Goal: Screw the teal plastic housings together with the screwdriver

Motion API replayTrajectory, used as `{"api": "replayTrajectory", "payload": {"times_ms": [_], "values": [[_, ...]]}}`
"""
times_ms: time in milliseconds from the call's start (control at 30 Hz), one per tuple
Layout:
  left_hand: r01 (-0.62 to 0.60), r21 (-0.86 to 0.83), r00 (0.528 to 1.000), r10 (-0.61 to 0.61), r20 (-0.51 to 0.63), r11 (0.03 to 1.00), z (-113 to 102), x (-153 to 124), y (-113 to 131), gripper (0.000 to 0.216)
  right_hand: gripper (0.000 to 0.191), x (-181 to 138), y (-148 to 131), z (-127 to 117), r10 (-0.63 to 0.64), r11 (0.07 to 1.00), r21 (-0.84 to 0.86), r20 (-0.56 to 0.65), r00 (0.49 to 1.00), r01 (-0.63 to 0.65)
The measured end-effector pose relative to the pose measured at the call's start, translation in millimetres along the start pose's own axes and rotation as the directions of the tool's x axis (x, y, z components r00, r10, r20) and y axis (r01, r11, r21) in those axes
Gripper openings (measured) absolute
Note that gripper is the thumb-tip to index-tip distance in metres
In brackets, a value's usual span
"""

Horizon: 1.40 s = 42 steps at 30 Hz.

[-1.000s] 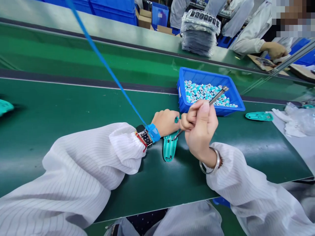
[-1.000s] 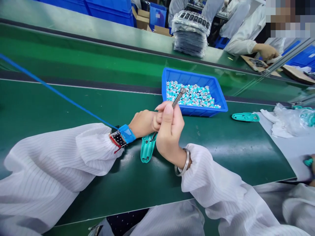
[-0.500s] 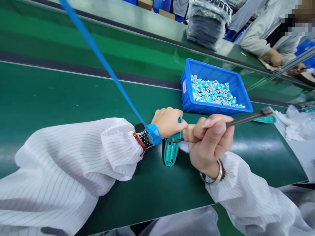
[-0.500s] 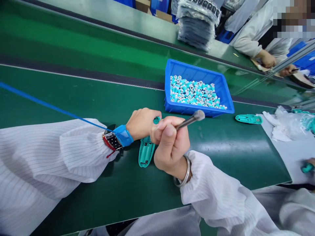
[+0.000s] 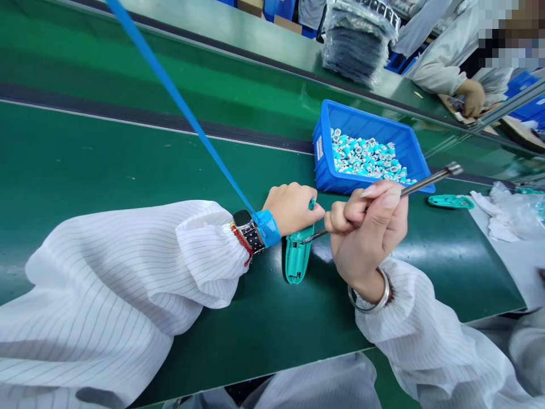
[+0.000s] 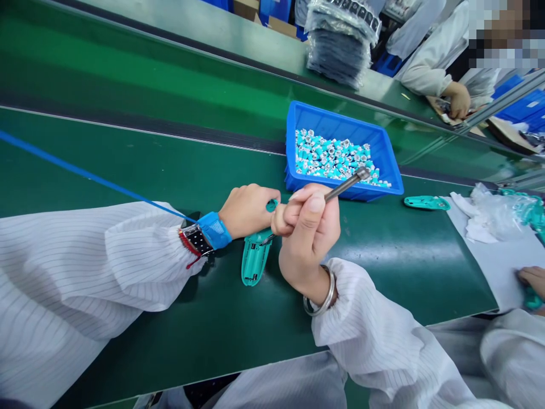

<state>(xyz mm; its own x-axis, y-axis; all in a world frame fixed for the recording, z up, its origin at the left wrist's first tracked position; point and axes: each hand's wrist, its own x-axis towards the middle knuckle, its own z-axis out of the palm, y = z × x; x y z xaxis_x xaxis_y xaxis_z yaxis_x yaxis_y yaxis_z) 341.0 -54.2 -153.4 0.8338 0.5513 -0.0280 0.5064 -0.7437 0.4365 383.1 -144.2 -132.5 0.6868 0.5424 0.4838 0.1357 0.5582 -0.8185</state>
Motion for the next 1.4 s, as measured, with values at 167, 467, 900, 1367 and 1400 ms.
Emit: {"api": "replayTrajectory", "payload": {"times_ms": [167,467,900,1367,1400], "values": [[0.031,-0.035,1.000,-0.031,0.005,0.999,0,-2,-1,0.025,0.019,-5,0,2,-0.038,0.999,0.022,-0.007,0.999,0.038],[0.040,0.006,0.998,-0.040,-0.045,0.999,2,-1,-5,0.026,0.016,-18,7,0,-0.209,0.978,0.033,0.040,0.977,0.207],[-0.009,0.047,1.000,0.010,-0.028,0.999,0,0,-6,0.031,0.018,-6,3,11,-0.074,0.997,-0.003,-0.079,0.994,0.074],[-0.060,0.041,0.996,0.063,-0.057,0.997,-1,-6,-4,0.029,0.017,-19,4,18,-0.127,0.992,-0.013,0.053,0.990,0.128],[-0.064,0.030,0.997,0.065,-0.044,0.997,-1,-6,-4,0.029,0.017,-20,4,18,-0.125,0.991,-0.037,0.064,0.990,0.128]]}}
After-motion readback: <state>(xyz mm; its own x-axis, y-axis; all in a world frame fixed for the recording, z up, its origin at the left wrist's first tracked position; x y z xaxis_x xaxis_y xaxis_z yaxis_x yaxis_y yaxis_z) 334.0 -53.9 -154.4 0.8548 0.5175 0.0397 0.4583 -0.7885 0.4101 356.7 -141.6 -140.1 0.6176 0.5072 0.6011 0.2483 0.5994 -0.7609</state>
